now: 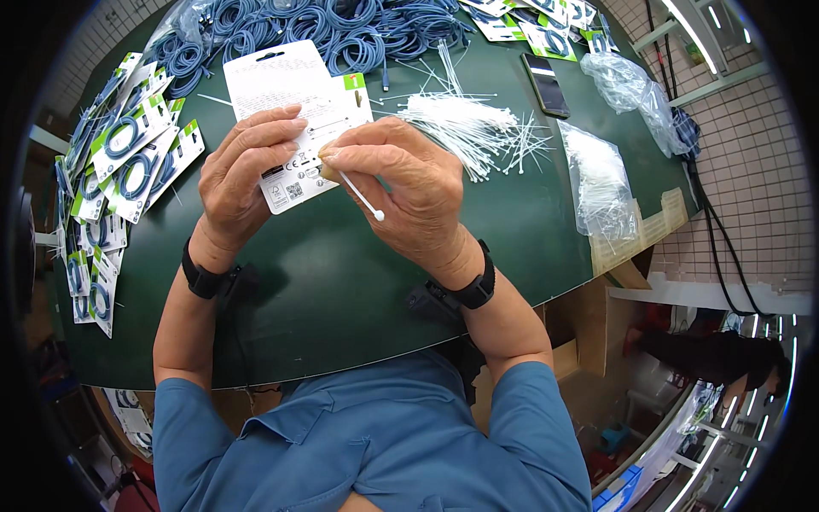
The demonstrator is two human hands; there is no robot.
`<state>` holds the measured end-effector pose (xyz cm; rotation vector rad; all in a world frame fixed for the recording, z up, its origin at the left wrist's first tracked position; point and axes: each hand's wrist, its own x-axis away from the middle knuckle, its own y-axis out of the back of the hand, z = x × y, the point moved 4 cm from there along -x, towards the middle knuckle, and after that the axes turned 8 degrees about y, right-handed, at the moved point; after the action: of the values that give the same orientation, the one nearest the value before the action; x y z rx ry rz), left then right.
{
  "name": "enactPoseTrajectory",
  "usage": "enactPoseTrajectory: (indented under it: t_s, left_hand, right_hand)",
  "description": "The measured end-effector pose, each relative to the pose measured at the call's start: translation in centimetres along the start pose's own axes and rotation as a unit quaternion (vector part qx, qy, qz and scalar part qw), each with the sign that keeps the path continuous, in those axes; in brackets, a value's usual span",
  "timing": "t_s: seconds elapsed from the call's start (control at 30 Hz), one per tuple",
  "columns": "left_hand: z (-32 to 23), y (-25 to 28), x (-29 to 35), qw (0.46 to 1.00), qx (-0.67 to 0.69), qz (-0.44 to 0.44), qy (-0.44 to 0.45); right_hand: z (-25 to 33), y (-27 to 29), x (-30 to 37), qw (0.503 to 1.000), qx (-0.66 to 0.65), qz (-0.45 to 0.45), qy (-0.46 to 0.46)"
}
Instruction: Manual assembly and packaging of network cables into retail packaging using plastic zip ties.
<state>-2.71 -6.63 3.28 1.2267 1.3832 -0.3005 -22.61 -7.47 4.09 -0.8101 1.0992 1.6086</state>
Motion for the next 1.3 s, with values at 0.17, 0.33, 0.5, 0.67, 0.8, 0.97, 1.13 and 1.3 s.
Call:
enactPoseTrajectory:
  t_s: [0.17, 0.33, 0.5, 0.67, 0.8, 0.97, 1.13, 1.3]
  left_hand:
    - [-0.3, 0.0, -0.2, 1.0, 0.0, 0.0, -0.002]
    - [-0.1, 0.1, -0.1, 1.0, -0.003, 0.002, -0.007]
    - [-0.5, 0.1, -0.2, 1.0, -0.009, 0.002, -0.005]
    - [-1.0, -0.1, -0.3, 1.0, -0.014, 0.011, -0.003]
    - [-1.7, -0.4, -0.4, 1.0, -0.022, 0.009, -0.003]
    - [-4.1, 0.3, -1.1, 0.996, -0.081, 0.022, -0.027]
    - [-6.6, 0.7, -1.7, 0.992, -0.116, 0.037, -0.035]
    - [-6.9, -0.4, -1.1, 0.998, 0.024, 0.051, 0.033]
  right_hand:
    - [-0.2, 0.0, 0.0, 0.999, 0.01, 0.013, -0.028]
    - [-0.1, 0.2, -0.1, 0.998, 0.011, 0.016, -0.053]
    - [-0.2, 0.1, -0.1, 0.997, -0.005, 0.011, -0.072]
    - [-1.0, -0.2, 0.1, 0.997, -0.003, 0.03, -0.077]
    - [-1.0, 0.2, -0.3, 0.992, -0.001, 0.069, -0.11]
    - [-1.6, 1.2, -0.4, 0.955, -0.148, 0.099, -0.236]
    - [-1.6, 2.0, -0.3, 0.924, -0.218, 0.132, -0.285]
    - [-2.2, 1.8, 0.4, 0.88, -0.318, 0.132, -0.327]
